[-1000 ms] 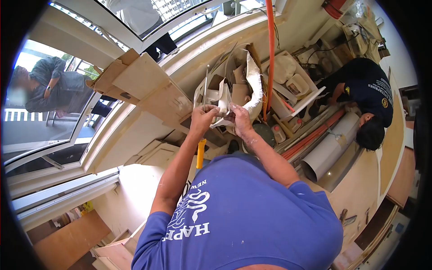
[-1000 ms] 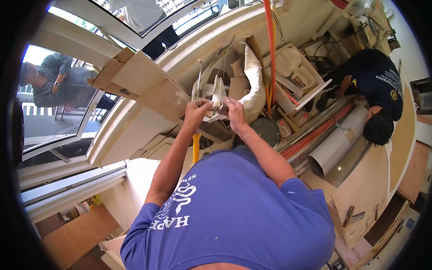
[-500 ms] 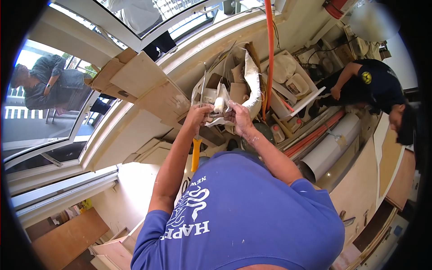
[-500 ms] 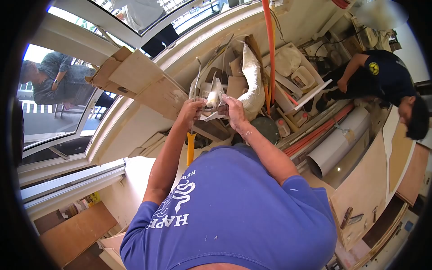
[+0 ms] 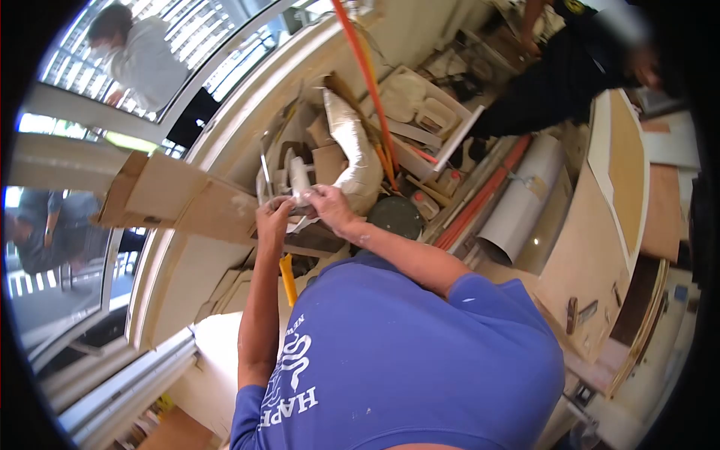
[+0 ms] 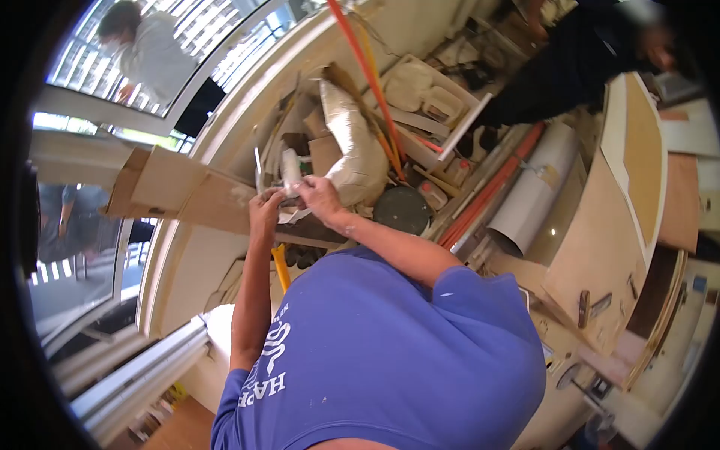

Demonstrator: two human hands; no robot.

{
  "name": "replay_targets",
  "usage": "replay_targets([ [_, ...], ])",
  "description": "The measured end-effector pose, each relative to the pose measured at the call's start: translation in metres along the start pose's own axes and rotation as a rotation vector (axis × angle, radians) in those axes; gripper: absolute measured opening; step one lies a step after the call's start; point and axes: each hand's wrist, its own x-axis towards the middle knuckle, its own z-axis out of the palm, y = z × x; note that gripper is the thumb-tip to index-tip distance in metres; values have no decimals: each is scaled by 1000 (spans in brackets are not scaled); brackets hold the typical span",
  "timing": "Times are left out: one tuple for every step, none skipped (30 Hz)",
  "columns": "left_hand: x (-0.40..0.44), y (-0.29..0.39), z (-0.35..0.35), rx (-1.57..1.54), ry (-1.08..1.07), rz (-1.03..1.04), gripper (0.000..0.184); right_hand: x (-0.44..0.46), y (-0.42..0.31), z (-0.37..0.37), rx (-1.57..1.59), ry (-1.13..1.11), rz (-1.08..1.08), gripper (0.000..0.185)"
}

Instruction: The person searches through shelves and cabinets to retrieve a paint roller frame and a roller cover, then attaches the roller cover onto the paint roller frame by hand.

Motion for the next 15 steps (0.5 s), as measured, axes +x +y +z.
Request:
replay_targets([
  [2,-4,2,17,5,61,21,-9,-17,6,-13,29,10,27],
  [4,-8,4,9,3,90,20,-8,-16,5,-32,33,11,27],
  [4,-9,6,0,5,119,20,-8,-17,4,-51,34,12,28],
  [5,-11,8,-9,10,147,20,-9,-19,2,-39,28,15,28],
  [4,-13,10,-25,-5,128,19,-11,-22,0,-27,19,19,28],
  [4,-9,13,-41,-17,110,18,-12,-25,-2,-15,7,22,29],
  [3,-5,15,-56,-27,91,18,-13,-25,-5,11,-6,32,29],
  [0,-1,16,-36,-43,108,19,-14,-25,-8,37,-21,42,29],
  [-1,4,17,-1,-55,103,19,-14,-27,-11,63,-37,53,29],
  [-2,7,18,34,-66,95,20,-16,-29,-14,86,-48,63,29],
  [-3,10,19,69,-77,86,20,-20,-32,-16,100,-47,62,29],
  [-7,19,24,62,-75,78,21,-23,-36,-18,113,-47,61,29],
  [-8,20,25,54,-84,56,22,-26,-38,-21,126,-46,59,29],
  [-8,20,27,45,-94,36,22,-26,-37,-24,144,-47,62,28],
  [-9,20,27,36,-104,17,22,-27,-36,-27,162,-48,65,27],
])
